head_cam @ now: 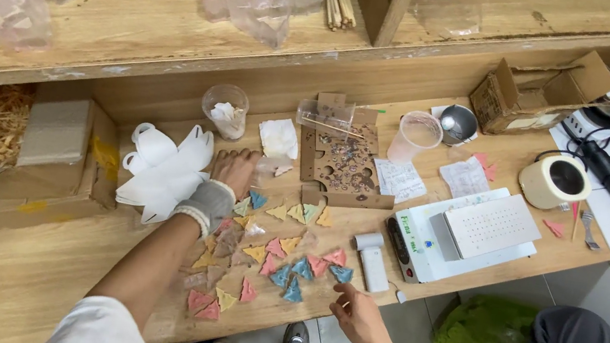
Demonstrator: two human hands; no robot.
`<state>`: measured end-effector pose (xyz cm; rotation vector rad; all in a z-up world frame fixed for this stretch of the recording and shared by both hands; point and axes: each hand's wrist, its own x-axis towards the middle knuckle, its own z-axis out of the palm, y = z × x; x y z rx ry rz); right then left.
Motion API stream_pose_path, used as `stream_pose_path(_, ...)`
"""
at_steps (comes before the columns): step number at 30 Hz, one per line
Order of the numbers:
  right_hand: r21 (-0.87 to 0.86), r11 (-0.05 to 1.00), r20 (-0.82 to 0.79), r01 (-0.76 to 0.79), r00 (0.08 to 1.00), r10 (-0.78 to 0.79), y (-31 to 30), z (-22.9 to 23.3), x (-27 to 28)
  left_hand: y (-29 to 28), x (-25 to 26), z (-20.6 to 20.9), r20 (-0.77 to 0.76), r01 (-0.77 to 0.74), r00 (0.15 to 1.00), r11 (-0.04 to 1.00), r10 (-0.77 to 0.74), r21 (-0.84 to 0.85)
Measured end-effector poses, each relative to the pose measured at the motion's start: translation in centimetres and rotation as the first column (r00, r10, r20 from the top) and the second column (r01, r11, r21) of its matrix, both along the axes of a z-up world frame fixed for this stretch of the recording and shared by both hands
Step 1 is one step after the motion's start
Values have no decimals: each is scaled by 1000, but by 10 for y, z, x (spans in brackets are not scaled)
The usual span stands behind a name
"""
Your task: Organizing small colorful triangular items into plastic bags and arranging them on a workspace.
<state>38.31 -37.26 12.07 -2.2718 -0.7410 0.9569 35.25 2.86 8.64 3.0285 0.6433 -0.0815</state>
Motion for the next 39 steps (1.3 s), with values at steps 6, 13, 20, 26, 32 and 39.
stream_pose_path(6, 436, 890, -117, 137, 989, -95, 77, 32, -4, -23, -62, -5, 354, 326, 687, 165, 635, -931)
stream_pose_path(13, 773, 629, 268, -82, 941, -207, 148, 92, -32, -123, -126, 33, 240, 298, 629, 55, 740, -953)
stream_pose_path(20, 579, 767, -441, 275, 897, 12, 152, 51, -8, -139, -136, 61, 294, 335, 532, 121, 794, -935)
stream_pose_path(26, 563, 745, -341, 358, 922, -185, 134, 40, 6, -136, -142, 62, 317, 276, 560, 188, 766, -943)
stream_pose_path(32, 644, 594, -436, 482, 870, -233, 132, 53, 24, -118, -163, 64, 114, 231, 627, -44, 771, -972)
stream_pose_path(39, 630, 680, -541, 375, 840, 38, 131, 62, 31, -96, -173, 70, 296, 314, 886, 9, 357, -949)
